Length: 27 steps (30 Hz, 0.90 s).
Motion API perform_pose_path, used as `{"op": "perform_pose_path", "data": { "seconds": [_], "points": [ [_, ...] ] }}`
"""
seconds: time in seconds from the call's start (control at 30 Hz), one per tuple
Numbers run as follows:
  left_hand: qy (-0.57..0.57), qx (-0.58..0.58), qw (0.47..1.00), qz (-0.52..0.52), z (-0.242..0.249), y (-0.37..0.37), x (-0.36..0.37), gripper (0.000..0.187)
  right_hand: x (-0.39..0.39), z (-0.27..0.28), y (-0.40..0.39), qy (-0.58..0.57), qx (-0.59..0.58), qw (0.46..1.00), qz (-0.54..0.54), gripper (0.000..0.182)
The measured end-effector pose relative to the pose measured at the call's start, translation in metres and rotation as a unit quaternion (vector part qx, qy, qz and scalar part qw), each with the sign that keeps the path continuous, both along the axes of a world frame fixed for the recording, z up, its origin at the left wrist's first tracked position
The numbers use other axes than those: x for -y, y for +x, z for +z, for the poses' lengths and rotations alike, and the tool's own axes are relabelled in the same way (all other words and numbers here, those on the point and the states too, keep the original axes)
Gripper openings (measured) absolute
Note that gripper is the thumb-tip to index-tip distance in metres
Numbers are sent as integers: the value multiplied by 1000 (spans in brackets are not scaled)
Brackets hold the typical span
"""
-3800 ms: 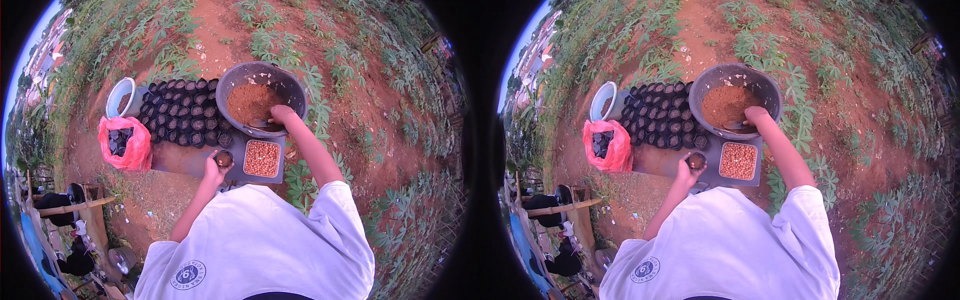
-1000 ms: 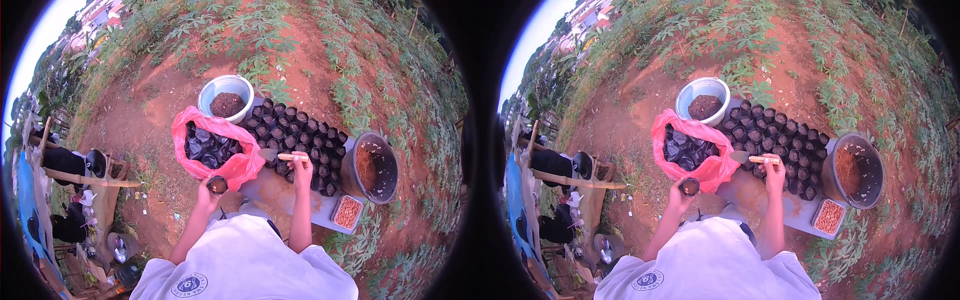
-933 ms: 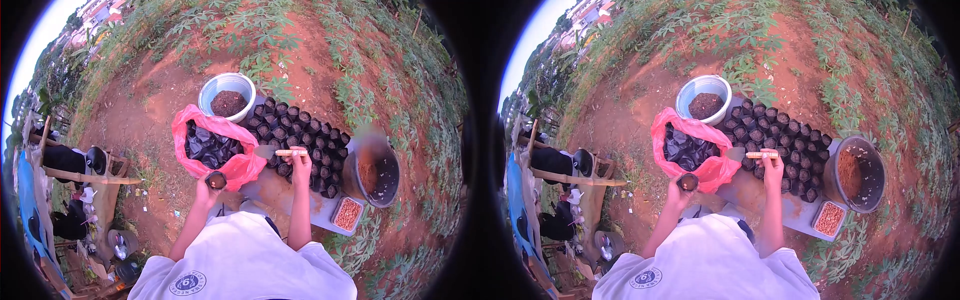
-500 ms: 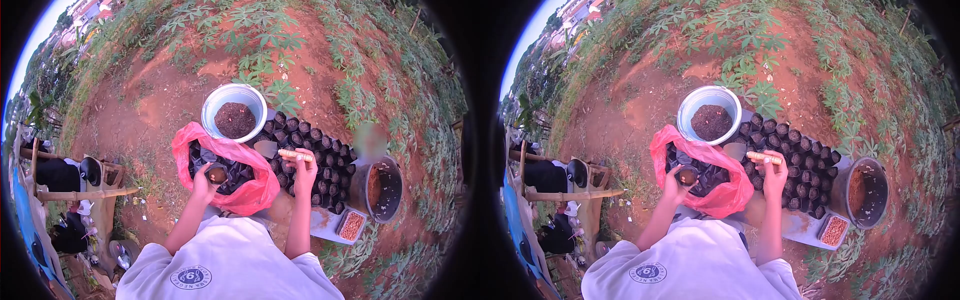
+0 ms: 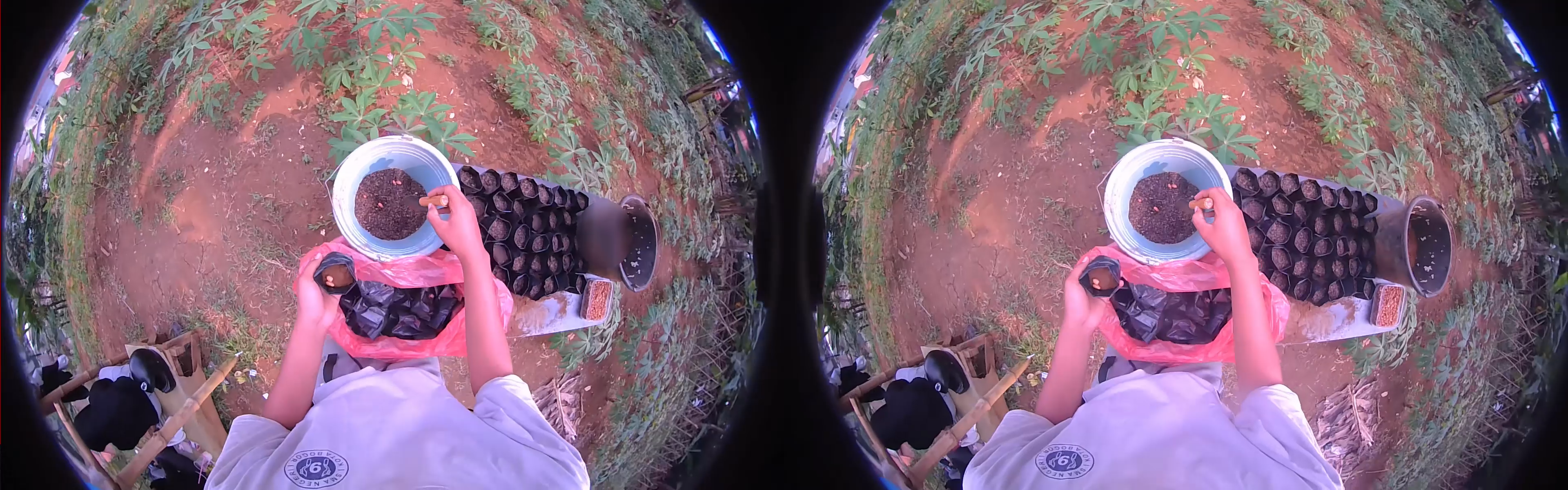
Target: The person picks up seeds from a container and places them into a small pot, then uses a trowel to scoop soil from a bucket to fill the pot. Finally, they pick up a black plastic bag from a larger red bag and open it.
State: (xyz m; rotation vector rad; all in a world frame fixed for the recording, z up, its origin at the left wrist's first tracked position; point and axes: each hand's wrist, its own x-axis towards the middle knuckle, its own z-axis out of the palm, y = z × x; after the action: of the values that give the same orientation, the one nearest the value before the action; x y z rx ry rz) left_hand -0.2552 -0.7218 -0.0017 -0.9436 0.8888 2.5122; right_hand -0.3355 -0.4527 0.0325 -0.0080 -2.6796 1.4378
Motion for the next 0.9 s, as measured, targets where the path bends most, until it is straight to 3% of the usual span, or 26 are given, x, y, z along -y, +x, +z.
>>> {"op": "perform_pose_path", "data": {
  "seconds": [0.07, 0.57, 0.63, 0.9],
  "points": [
    [10, 9, 1000, -21, -1, -3, 13, 31, 10, 0, -7, -6, 48, 999, -12, 19],
    [42, -4, 999, -23, 3, -5, 43, 28, 21, -61, -33, 4, 85, 996, -34, 17],
    [44, -4, 999, -19, 2, -6, 44, 28, 23, -65, -37, -28, 152, 987, -37, 17],
    [48, -4, 998, -26, 9, 0, 39, 29, 20, -69, -49, -67, 231, 970, -27, 17]
  ]
}}
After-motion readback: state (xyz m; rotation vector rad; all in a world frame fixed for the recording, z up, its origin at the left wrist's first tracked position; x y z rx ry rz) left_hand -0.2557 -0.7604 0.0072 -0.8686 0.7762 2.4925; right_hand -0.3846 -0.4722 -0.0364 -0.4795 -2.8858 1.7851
